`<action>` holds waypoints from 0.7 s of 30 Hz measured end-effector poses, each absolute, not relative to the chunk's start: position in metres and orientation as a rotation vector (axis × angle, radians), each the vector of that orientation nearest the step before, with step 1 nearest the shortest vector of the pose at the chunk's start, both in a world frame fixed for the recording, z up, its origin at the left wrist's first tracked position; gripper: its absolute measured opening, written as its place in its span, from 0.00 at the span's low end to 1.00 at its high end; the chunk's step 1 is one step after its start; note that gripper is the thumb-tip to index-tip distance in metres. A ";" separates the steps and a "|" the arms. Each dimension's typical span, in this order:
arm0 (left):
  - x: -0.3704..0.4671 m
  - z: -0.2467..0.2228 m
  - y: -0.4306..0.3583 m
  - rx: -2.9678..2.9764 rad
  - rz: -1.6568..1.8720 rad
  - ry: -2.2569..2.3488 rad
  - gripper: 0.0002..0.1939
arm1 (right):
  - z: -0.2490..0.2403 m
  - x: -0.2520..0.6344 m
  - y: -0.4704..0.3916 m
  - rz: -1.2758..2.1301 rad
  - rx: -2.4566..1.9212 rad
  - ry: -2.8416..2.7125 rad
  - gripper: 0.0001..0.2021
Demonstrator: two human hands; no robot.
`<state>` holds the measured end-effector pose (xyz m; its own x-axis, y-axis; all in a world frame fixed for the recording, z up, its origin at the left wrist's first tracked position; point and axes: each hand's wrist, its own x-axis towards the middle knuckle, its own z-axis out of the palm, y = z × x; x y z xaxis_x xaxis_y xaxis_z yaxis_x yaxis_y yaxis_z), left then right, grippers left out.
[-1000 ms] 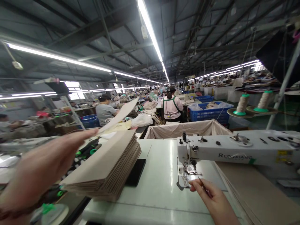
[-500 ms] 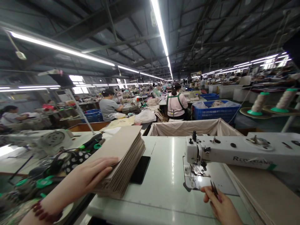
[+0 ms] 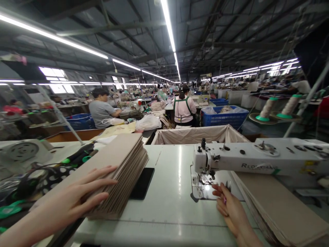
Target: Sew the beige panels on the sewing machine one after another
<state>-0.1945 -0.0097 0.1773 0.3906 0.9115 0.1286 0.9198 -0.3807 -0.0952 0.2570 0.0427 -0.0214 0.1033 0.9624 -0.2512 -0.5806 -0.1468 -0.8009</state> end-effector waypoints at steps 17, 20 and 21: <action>-0.109 -0.063 0.071 -1.896 -0.487 -2.300 0.23 | -0.009 0.248 0.060 1.526 -0.907 -0.522 0.17; -0.104 -0.068 0.094 -1.764 -0.462 -2.324 0.24 | -0.004 0.257 0.040 1.481 -1.001 -0.638 0.19; -0.103 -0.068 0.099 -1.734 -0.453 -2.331 0.23 | -0.004 0.261 0.032 1.457 -1.037 -0.684 0.21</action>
